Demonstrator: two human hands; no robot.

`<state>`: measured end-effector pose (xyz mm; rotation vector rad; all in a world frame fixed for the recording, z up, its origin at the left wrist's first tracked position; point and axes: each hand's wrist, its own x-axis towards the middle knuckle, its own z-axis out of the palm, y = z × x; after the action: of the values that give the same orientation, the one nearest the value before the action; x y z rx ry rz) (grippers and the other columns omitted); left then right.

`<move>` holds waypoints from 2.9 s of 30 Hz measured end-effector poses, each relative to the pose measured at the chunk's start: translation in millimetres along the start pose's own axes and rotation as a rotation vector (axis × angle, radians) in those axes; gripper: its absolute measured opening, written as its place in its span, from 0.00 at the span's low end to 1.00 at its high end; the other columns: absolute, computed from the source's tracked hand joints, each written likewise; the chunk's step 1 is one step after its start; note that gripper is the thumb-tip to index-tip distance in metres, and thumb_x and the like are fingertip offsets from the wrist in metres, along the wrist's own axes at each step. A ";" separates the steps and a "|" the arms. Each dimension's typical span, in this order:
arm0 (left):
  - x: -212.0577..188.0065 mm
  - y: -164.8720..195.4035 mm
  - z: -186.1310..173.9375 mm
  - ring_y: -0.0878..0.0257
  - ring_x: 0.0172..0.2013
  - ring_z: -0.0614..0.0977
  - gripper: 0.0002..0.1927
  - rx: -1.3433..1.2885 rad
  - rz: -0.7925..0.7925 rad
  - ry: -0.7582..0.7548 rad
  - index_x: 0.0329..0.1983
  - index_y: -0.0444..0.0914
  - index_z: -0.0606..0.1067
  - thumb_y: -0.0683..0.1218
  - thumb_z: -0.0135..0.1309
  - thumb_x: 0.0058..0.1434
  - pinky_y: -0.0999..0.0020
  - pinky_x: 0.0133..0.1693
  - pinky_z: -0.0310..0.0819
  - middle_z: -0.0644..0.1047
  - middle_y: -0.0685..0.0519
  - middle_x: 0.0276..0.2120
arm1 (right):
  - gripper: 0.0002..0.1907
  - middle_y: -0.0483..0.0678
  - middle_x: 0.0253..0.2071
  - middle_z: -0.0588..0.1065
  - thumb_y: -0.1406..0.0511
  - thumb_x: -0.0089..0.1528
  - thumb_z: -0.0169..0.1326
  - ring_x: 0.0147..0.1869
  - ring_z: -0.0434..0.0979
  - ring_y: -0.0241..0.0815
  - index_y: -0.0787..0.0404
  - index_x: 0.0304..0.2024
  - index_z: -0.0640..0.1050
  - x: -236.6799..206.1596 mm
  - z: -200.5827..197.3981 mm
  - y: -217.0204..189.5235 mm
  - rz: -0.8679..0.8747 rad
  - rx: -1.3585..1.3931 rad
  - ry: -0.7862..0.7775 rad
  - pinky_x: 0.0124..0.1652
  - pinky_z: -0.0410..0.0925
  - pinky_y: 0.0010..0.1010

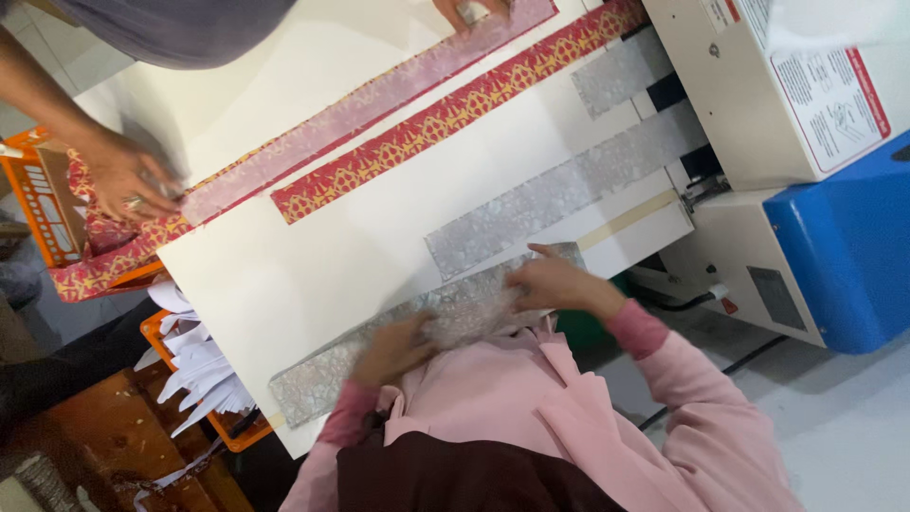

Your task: The person places patterned paper strips onto a large white sheet and inserts the sheet into a machine. They repeat this process with multiple sheets, aligning the strips and feeding them through the machine in a continuous assembly line.

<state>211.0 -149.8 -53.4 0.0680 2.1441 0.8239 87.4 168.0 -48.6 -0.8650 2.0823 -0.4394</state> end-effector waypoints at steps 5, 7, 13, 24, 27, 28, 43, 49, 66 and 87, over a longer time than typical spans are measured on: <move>-44.1 -83.2 -41.1 0.54 0.55 0.83 0.37 -0.396 -0.241 -0.043 0.69 0.36 0.64 0.51 0.61 0.59 0.55 0.61 0.71 0.81 0.46 0.55 | 0.22 0.53 0.30 0.78 0.49 0.56 0.61 0.35 0.78 0.52 0.60 0.39 0.79 -11.9 -73.2 50.3 0.118 0.201 0.153 0.37 0.69 0.41; -51.8 -128.1 -65.2 0.55 0.53 0.86 0.36 -0.559 -0.281 0.048 0.68 0.33 0.63 0.48 0.60 0.59 0.60 0.60 0.75 0.84 0.44 0.52 | 0.21 0.52 0.34 0.79 0.52 0.57 0.63 0.37 0.79 0.49 0.61 0.41 0.80 -2.3 -101.4 73.7 0.066 0.204 0.265 0.39 0.70 0.39; -51.1 -214.4 -104.2 0.64 0.39 0.82 0.14 -0.706 -0.195 0.516 0.48 0.31 0.82 0.43 0.60 0.63 0.68 0.43 0.76 0.84 0.48 0.41 | 0.12 0.52 0.39 0.84 0.62 0.59 0.64 0.42 0.82 0.40 0.62 0.42 0.83 59.2 -142.3 125.2 0.156 0.364 0.480 0.45 0.72 0.34; -49.8 -239.1 -109.4 0.64 0.26 0.73 0.19 -0.341 -0.285 0.894 0.41 0.31 0.81 0.51 0.68 0.57 0.66 0.30 0.67 0.78 0.51 0.26 | 0.15 0.58 0.44 0.79 0.72 0.57 0.60 0.49 0.79 0.59 0.62 0.46 0.77 131.5 -120.5 96.2 0.149 0.253 0.962 0.47 0.71 0.43; -51.5 -244.8 -108.4 0.55 0.24 0.74 0.24 -0.109 -0.408 0.880 0.38 0.29 0.78 0.55 0.71 0.55 0.60 0.31 0.69 0.77 0.44 0.24 | 0.16 0.57 0.45 0.78 0.72 0.56 0.60 0.51 0.78 0.59 0.62 0.47 0.75 132.3 -116.7 93.4 0.137 0.203 0.967 0.49 0.71 0.44; -51.5 -246.7 -108.3 0.52 0.25 0.74 0.26 -0.065 -0.420 0.881 0.37 0.28 0.77 0.56 0.71 0.55 0.59 0.32 0.70 0.77 0.43 0.25 | 0.16 0.57 0.46 0.78 0.71 0.57 0.60 0.52 0.78 0.58 0.62 0.48 0.75 134.2 -114.7 91.4 0.156 0.195 0.972 0.50 0.70 0.44; -53.6 -166.0 -98.9 0.49 0.56 0.75 0.34 0.516 -0.375 1.172 0.62 0.41 0.73 0.56 0.70 0.55 0.53 0.58 0.67 0.73 0.48 0.55 | 0.18 0.56 0.48 0.74 0.61 0.59 0.64 0.50 0.72 0.58 0.64 0.48 0.79 -41.2 -175.6 143.1 0.678 -0.429 1.567 0.46 0.64 0.47; 0.7 -77.8 -124.7 0.51 0.53 0.75 0.30 0.414 0.022 1.091 0.62 0.40 0.74 0.52 0.66 0.57 0.53 0.59 0.65 0.73 0.46 0.58 | 0.06 0.51 0.43 0.76 0.64 0.68 0.62 0.46 0.76 0.54 0.59 0.43 0.78 -49.7 -161.6 175.3 0.693 -0.436 1.441 0.47 0.67 0.45; 247.3 273.8 -73.8 0.60 0.42 0.82 0.20 -1.097 0.595 -0.100 0.54 0.32 0.71 0.48 0.61 0.67 0.66 0.41 0.76 0.79 0.51 0.43 | 0.10 0.51 0.48 0.74 0.64 0.66 0.57 0.55 0.72 0.53 0.61 0.47 0.78 -43.5 -90.7 29.6 0.274 -0.222 1.707 0.57 0.64 0.44; -37.8 -116.6 -121.1 0.70 0.33 0.78 0.08 -0.987 0.011 0.828 0.35 0.38 0.75 0.46 0.61 0.66 0.71 0.39 0.79 0.75 0.58 0.32 | 0.18 0.44 0.47 0.79 0.70 0.63 0.63 0.49 0.82 0.39 0.60 0.55 0.75 9.8 -142.9 115.7 -0.142 1.654 1.281 0.46 0.77 0.34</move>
<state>175.4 -317.9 -40.6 -0.9016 2.1484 2.0782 -79.9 243.4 -33.8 0.4822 1.5484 -2.7106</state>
